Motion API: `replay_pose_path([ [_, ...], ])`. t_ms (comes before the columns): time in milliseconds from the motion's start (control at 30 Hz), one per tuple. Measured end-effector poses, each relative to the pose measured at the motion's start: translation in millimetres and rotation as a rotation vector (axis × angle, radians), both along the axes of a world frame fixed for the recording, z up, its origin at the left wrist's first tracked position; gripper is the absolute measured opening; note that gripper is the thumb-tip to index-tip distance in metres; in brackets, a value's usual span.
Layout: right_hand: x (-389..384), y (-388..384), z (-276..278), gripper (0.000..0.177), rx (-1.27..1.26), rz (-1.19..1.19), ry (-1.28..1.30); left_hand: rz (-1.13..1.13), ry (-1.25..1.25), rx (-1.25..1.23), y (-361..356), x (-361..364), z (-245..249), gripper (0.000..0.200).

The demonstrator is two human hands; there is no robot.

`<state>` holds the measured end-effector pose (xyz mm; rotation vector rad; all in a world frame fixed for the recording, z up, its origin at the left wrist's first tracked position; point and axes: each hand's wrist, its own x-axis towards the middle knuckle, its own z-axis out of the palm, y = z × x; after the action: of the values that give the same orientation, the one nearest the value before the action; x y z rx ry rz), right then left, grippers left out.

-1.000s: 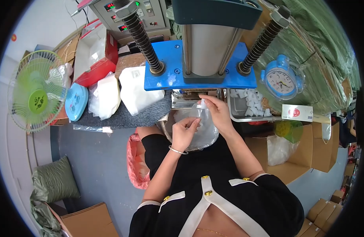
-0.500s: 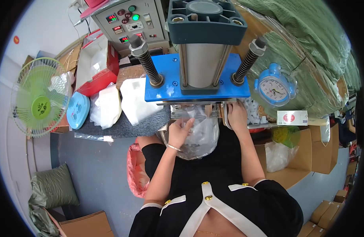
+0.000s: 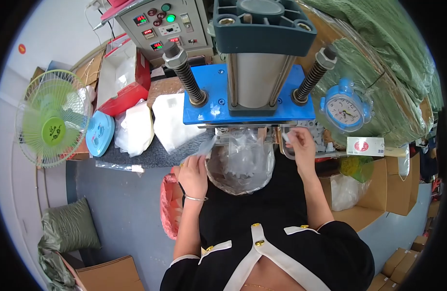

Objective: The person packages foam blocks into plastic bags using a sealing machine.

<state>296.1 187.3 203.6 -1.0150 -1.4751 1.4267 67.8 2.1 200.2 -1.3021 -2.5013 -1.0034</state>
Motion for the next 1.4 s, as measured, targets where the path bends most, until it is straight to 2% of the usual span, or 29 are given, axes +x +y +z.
replay_pose_path([
  [67, -15, -15, 5, 0.017, -0.023, 0.117, 0.039, -0.116, -0.200, 0.055, 11, 14, 28, 0.011],
  [133, -33, -27, 31, 0.020, 0.101, 0.201, 0.029, -0.170, -0.425, 0.037, 20, 34, 25, 0.014],
  [200, -44, -24, 35, 0.022, 0.151, 0.193, -0.009, -0.247, -0.698, 0.046, 28, 46, 12, 0.016],
  [233, -47, -19, 35, 0.022, 0.247, 0.257, -0.127, -0.251, -0.707, 0.040, 30, 50, 5, 0.016],
  [267, -51, -14, 34, 0.021, 0.346, 0.323, -0.244, -0.279, -0.853, 0.069, 33, 53, 0, 0.017],
  [300, -56, -13, 28, 0.022, 0.244, 0.383, -0.247, -0.302, -0.996, 0.099, 35, 54, -5, 0.017],
  [433, -67, -16, 2, 0.024, 0.120, 0.345, -0.182, -0.299, -0.998, 0.120, 44, 55, -14, 0.019],
  [533, -59, -16, 2, 0.023, 0.089, 0.270, -0.191, -0.282, -1.109, 0.090, 49, 52, -17, 0.021],
  [600, -41, -8, 18, 0.021, 0.501, 0.040, -0.527, -0.271, -1.166, 0.156, 59, 39, -29, 0.027],
  [667, -19, 8, 26, 0.018, 0.736, -0.059, -0.763, -0.244, -1.184, 0.186, 75, 34, -34, 0.029],
  [733, 1, 12, 40, 0.018, 0.504, 0.038, -1.160, -0.244, -1.129, 0.217, 83, 32, -41, 0.032],
  [767, 11, 20, 24, 0.016, 0.517, 0.137, -1.220, -0.233, -1.092, 0.175, 81, 34, -42, 0.030],
  [800, 12, 18, 9, 0.017, 0.586, 0.108, -1.239, -0.221, -1.055, 0.133, 80, 36, -32, 0.029],
  [833, 10, 15, -1, 0.018, 0.657, 0.087, -1.254, -0.259, -0.747, 0.007, 79, 25, -26, 0.028],
  [900, 3, 18, -11, 0.016, 0.710, 0.039, -1.167, -0.026, -0.220, -0.138, 68, 4, -3, 0.029],
  [967, -3, 22, -17, 0.017, 0.778, -0.056, -0.939, 0.148, 0.244, -0.003, 61, -30, 9, 0.046],
  [1000, -3, 28, -18, 0.016, 0.715, -0.070, -0.896, 0.113, 0.263, -0.045, 56, -40, 0, 0.056],
  [1033, -4, 31, -17, 0.016, 0.717, -0.073, -0.886, 0.115, 0.288, -0.112, 50, -37, -16, 0.058],
  [1100, -4, 36, -15, 0.017, 0.381, -0.153, -0.580, 0.074, 0.275, -0.237, 29, -11, -41, 0.061],
  [1133, -2, 39, -25, 0.016, 0.306, -0.205, -0.407, 0.001, 0.208, -0.233, 17, 0, -41, 0.056],
  [1167, -2, 34, -22, 0.016, 0.300, -0.207, -0.411, -0.072, 0.136, -0.234, 9, 7, -38, 0.051],
  [1200, -3, 25, -14, 0.015, 0.219, -0.166, -0.275, -0.061, 0.223, -0.198, 2, 0, -35, 0.031],
  [1233, -4, 14, -10, 0.014, 0.136, -0.122, -0.143, -0.025, 0.071, -0.141, 0, -1, -25, 0.021],
  [1267, -6, 3, -10, 0.015, 0.203, -0.067, -0.192, 0.016, -0.076, -0.079, 2, -3, -13, 0.014],
  [1333, -21, -19, -1, 0.018, 0.155, 0.032, -0.138, -0.051, -0.213, 0.019, 11, 6, 21, 0.016],
  [1400, -40, -32, 32, 0.019, 0.153, 0.044, -0.134, -0.180, -0.358, 0.035, 19, 26, 34, 0.017],
])
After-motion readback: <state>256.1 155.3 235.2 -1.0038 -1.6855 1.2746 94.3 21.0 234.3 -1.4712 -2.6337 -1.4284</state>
